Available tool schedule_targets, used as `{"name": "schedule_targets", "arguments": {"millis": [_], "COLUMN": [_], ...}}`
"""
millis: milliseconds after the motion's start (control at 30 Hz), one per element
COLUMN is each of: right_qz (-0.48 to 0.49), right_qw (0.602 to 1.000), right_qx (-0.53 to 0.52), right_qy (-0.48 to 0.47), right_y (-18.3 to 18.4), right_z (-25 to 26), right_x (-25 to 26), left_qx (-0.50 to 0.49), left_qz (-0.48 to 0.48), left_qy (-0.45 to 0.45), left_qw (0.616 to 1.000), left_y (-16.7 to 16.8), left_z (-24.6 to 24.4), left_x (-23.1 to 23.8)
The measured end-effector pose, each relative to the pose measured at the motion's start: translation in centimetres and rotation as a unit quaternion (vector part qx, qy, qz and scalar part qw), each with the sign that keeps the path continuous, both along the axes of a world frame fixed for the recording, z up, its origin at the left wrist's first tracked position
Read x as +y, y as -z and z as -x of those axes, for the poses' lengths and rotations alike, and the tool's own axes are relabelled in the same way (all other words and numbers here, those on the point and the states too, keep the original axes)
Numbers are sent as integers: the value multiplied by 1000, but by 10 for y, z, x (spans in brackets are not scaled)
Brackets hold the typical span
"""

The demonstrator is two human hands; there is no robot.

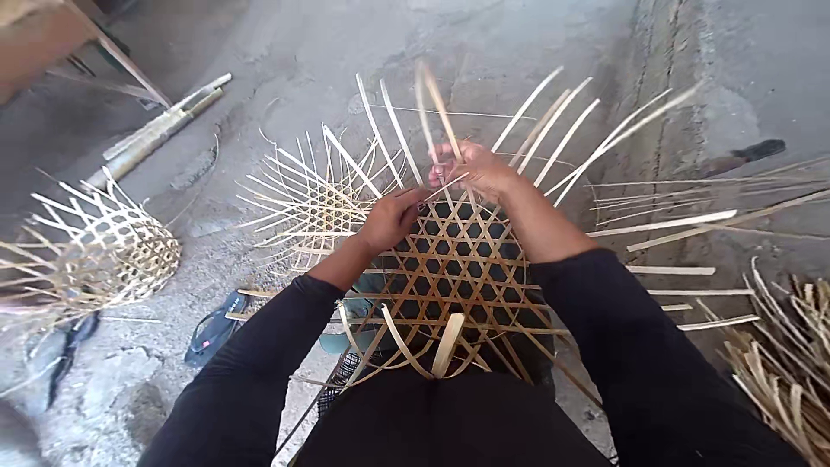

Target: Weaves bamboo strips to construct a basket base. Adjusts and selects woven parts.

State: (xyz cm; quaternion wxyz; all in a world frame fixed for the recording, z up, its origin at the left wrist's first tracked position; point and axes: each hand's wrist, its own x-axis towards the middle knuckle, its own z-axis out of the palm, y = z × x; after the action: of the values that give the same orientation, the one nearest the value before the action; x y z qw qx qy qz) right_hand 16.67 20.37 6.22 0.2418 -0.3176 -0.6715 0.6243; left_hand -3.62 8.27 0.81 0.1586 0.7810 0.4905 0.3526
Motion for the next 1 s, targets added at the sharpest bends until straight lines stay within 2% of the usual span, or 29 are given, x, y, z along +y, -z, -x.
{"name": "schedule_targets", "arguments": {"millis": [67, 133, 167, 233, 333, 400, 467, 533, 667, 733, 800, 900, 1000], "right_qz": [18, 30, 43, 31, 18, 26, 35, 28, 4, -56, -179, -361, -390], "right_qw": [990, 953, 937, 949, 995, 999, 996, 996, 986, 978, 972, 924, 905], "right_qx": [32, 119, 151, 133, 38, 2, 8, 41, 156, 184, 130, -6, -123], "right_qy": [134, 277, 311, 284, 89, -23, -82, -77, 52, 79, 81, 124, 117], "right_y": [8, 20, 21, 16, -2, -8, -7, 0, 22, 25, 20, 5, -4], "right_z": [8, 15, 17, 18, 9, 2, -3, -4, -2, -2, -9, -24, -43], "right_x": [-9, -17, -20, -23, -24, -16, -7, -7, -24, -31, -34, -35, -31], "left_qx": [-26, -53, -63, -60, -20, -2, -4, -31, -184, -208, -203, -170, -97], "left_qz": [20, 36, 40, 33, -1, -24, -38, -24, 90, 129, 139, 138, 161], "left_qy": [3, 8, 10, 9, 1, -1, 8, 14, -15, -42, -58, -75, -96], "left_qw": [999, 998, 997, 998, 1000, 1000, 999, 999, 979, 969, 968, 973, 977], "left_y": [6, 11, 12, 12, 5, 5, 9, 14, 19, 15, 12, 7, -5], "left_z": [4, 6, 5, 4, -1, -2, 1, 4, 0, -4, -7, -10, -12], "left_x": [2, 4, 5, 4, 0, -1, 1, 1, 2, 5, 6, 6, 6]}}
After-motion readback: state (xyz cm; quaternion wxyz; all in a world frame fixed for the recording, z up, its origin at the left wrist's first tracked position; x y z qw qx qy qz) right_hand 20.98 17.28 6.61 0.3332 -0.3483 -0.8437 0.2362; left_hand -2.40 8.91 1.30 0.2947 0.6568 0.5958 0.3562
